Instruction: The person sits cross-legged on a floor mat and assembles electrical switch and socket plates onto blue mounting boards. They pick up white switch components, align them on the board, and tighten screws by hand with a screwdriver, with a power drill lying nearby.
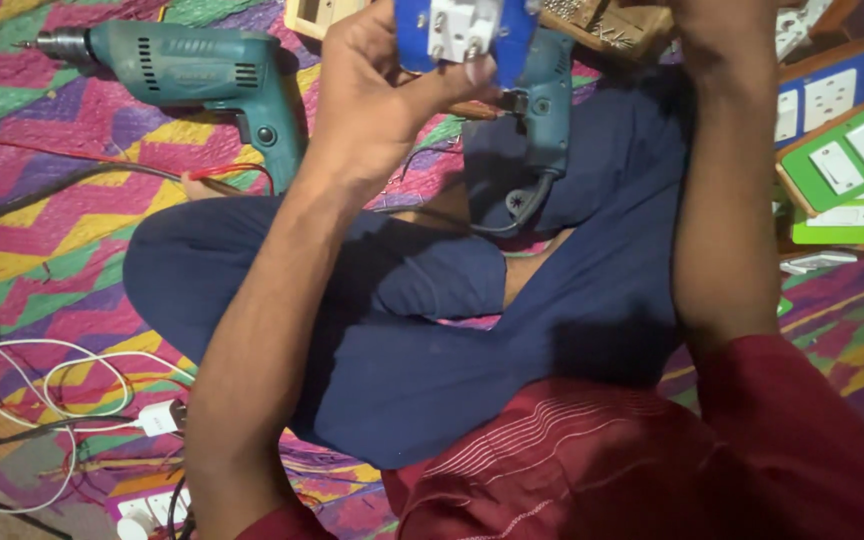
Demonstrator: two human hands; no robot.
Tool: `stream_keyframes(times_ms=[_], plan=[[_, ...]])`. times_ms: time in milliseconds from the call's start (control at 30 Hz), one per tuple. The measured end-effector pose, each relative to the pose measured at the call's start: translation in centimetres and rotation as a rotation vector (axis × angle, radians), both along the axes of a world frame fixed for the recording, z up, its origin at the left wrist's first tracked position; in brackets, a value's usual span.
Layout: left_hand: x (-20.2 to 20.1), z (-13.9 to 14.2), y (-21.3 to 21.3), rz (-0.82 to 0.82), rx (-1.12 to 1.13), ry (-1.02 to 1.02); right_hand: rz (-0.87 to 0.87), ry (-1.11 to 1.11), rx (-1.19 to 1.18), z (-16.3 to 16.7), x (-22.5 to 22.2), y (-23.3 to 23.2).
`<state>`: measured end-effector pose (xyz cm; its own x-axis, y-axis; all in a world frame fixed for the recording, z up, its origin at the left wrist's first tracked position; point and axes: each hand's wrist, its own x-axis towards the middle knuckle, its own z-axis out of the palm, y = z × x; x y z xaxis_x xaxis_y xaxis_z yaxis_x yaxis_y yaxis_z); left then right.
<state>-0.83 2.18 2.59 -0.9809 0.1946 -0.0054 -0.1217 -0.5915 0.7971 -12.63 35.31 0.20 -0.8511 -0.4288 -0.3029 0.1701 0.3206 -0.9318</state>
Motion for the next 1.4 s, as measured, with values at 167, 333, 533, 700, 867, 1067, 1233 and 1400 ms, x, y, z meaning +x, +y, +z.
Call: stream_keyframes(times_ms=[167, 333, 533, 700, 867, 1067, 1233, 1400], plan=[[-0.4, -0.1, 1.4, 0.007, -0.122, 0.052, -0.154, -0.237, -0.676, 0.2, 3.7, -4.9], [0.4, 1.8, 0.8, 0.129, -0.481, 0.479, -0.194, -0.010, -0.597, 3.7, 7.0, -8.1], [0.8, 4.8, -0.3, 0.115, -0.658, 0.828, 0.177, 0.494, -0.426, 8.9, 7.0, -7.9], [0.6, 6.0, -0.2, 0.147, -0.699, 0.897, 0.383, 0.739, -0.266, 10.5, 6.4, -7.9], [0.4, 6.0, -0.2, 0.150, -0.691, 0.883, 0.467, 0.787, -0.268, 10.8, 5.8, -8.6], [1.0, 5.2, -0.5, 0.155, -0.751, 0.813, 0.419, 0.743, -0.132, 11.1, 6.7, -8.6], [1.7, 3.6, -0.2, 0.162, -0.706, 0.592, 0.329, 0.429, -0.240, 9.9, 6.0, -8.1], [2.6, 2.1, 1.7, 0.166, -0.383, 0.263, 0.253, 0.201, -0.609, 7.7, 5.5, -8.5]])
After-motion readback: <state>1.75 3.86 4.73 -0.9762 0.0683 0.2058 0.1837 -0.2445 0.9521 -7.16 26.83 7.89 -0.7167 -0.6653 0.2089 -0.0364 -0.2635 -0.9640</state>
